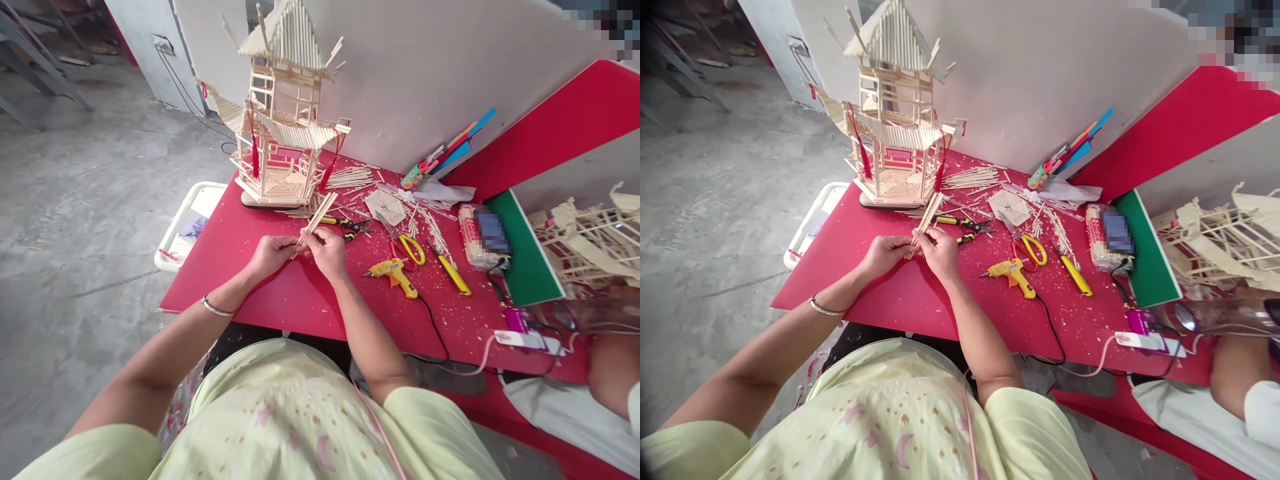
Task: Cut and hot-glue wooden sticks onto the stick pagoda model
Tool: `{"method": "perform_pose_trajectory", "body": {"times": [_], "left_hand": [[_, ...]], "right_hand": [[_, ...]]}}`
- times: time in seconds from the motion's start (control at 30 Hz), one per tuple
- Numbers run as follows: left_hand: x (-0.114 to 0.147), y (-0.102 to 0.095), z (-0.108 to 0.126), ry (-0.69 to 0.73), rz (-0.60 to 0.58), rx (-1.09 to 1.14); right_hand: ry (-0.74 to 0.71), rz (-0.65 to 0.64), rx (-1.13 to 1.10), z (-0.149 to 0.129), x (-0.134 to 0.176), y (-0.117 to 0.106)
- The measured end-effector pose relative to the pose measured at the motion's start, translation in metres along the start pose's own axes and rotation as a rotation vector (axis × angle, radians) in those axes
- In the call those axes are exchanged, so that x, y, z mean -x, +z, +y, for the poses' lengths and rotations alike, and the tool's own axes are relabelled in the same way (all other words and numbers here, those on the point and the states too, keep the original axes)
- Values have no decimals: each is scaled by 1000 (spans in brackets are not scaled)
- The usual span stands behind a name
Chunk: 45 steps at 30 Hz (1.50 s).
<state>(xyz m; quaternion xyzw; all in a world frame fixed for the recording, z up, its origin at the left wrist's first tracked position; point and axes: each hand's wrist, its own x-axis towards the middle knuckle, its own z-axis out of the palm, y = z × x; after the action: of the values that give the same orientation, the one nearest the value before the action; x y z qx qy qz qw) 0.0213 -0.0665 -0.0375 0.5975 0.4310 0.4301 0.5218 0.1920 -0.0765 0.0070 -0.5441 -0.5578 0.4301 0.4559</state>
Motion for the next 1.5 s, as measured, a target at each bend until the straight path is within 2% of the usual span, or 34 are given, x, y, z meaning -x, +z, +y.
{"method": "perform_pose_trajectory", "body": {"times": [0.17,0.3,0.43,0.57,0.63,0.77,0.93,1.03,1.07,1.17,1.27,1.4,1.43,1.5], "left_hand": [[0,3,5,-27,-6,21],[-1,-1,3,-44,49,3],[-3,-13,5,-93,161,-202],[-5,-26,7,-64,270,-376],[-6,-28,8,-56,244,-413],[-6,-27,10,-80,99,-417],[-7,-24,11,-39,127,-452],[-8,-24,8,-102,35,-407],[-9,-24,7,-125,38,-383],[-9,-26,6,-106,174,-344],[-9,-27,8,-61,279,-345],[-10,-27,11,-26,307,-304],[-12,-27,12,-13,303,-285],[-16,-27,14,10,290,-239]], "right_hand": [[37,37,-128,-2,1,-4],[47,92,-186,1,-4,-4],[116,205,-320,14,-16,-2],[212,227,-428,27,-27,2],[238,230,-436,30,-30,2],[266,230,-447,28,-31,1],[286,216,-483,24,-29,-2],[295,209,-478,23,-30,-2],[301,216,-475,23,-30,-2],[325,218,-450,22,-30,-4],[336,138,-339,18,-24,-10],[214,84,-10,6,-13,-16],[183,88,16,2,-13,-15],[186,94,-72,-4,-20,-8]]}}
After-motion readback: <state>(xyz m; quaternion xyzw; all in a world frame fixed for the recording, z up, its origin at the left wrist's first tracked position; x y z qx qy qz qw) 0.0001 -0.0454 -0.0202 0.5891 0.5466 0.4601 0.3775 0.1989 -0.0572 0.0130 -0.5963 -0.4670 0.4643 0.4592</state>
